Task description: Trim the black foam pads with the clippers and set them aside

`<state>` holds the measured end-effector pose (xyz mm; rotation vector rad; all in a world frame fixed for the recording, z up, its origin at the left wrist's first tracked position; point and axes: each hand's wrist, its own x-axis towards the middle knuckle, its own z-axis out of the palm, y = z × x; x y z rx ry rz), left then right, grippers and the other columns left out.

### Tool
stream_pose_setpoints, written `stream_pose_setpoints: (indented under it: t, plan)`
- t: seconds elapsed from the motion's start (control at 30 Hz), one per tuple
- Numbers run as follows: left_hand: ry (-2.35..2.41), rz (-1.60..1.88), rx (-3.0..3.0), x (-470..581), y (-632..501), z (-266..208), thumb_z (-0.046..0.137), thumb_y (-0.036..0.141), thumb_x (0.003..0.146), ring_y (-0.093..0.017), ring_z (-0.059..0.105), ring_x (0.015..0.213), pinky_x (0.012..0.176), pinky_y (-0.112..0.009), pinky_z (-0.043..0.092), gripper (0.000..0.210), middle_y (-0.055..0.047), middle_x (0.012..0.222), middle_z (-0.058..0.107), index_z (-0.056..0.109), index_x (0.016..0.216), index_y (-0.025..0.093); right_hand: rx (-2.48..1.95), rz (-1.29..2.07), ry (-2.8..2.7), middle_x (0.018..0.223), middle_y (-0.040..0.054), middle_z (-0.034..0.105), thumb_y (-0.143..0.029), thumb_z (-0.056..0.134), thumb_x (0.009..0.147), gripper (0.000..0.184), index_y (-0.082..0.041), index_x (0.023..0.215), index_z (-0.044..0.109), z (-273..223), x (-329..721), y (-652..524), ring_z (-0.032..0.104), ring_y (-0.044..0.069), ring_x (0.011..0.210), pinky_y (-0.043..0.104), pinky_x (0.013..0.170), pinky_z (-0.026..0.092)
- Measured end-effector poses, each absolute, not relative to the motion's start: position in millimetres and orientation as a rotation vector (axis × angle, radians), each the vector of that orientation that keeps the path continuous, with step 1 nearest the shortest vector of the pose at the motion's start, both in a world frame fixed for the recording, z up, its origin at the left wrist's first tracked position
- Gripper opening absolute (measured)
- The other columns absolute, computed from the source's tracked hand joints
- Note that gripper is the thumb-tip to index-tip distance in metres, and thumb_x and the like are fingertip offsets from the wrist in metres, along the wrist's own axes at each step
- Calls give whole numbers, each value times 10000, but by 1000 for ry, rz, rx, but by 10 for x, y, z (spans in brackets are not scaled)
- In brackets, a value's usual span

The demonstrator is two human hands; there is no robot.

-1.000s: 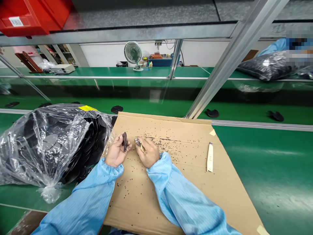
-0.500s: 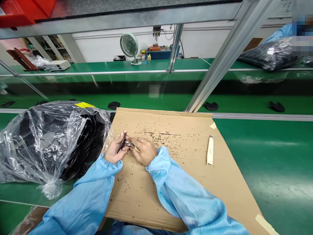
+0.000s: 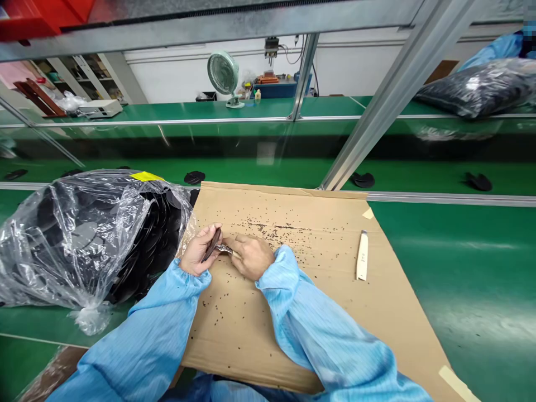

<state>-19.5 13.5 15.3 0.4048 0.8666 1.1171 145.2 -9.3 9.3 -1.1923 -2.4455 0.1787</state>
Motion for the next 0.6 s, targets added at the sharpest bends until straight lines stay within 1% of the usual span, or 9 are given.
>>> stream_pose_setpoints:
  t: [0.13, 0.27, 0.37, 0.47, 0.53, 0.6]
  plan:
    - [875, 1130, 395, -199, 145, 112, 774, 232, 683, -74, 545, 526, 448, -153, 421, 241, 7, 636, 597, 649, 857, 122, -1270, 208, -2503, 902, 46, 663, -145, 497, 795, 431, -205, 1210, 595, 134, 1442, -102, 616, 181, 793, 270, 657, 460]
    - [846, 1148, 408, -193, 166, 82, 786, 240, 670, -77, 550, 549, 458, -155, 419, 269, 7, 653, 600, 647, 870, 125, -1317, 270, -2485, 887, 45, 677, -142, 490, 784, 455, -223, 1219, 595, 128, 1422, -105, 624, 186, 773, 274, 623, 461]
    - [806, 1170, 397, -167, 171, 77, 810, 285, 639, -66, 521, 516, 427, -161, 391, 336, 16, 671, 594, 637, 882, 131, -1274, 332, -2336, 903, 49, 688, -181, 471, 821, 402, -224, 1196, 611, 62, 1440, -83, 634, 186, 786, 289, 687, 493]
    - [762, 1191, 414, -142, 167, 65, 831, 343, 600, -65, 521, 519, 405, -164, 360, 424, -1, 745, 616, 619, 903, 135, -1282, 311, -1997, 999, 70, 697, -276, 481, 861, 323, -205, 1132, 643, -7, 1507, -20, 648, 213, 894, 334, 794, 514]
    - [733, 1185, 434, -136, 168, 54, 844, 337, 577, -80, 550, 561, 453, -180, 408, 465, -14, 802, 628, 606, 926, 144, -1326, 248, -1760, 1035, 88, 691, -344, 521, 857, 313, -184, 1090, 654, 14, 1549, 43, 645, 233, 938, 357, 835, 509]
    - [692, 1153, 452, -136, 174, 47, 860, 279, 548, -93, 577, 611, 536, -214, 465, 490, -29, 860, 638, 606, 945, 146, -1351, 178, -1646, 1001, 96, 688, -379, 555, 841, 324, -169, 1066, 655, 135, 1544, 103, 646, 239, 901, 361, 822, 507]
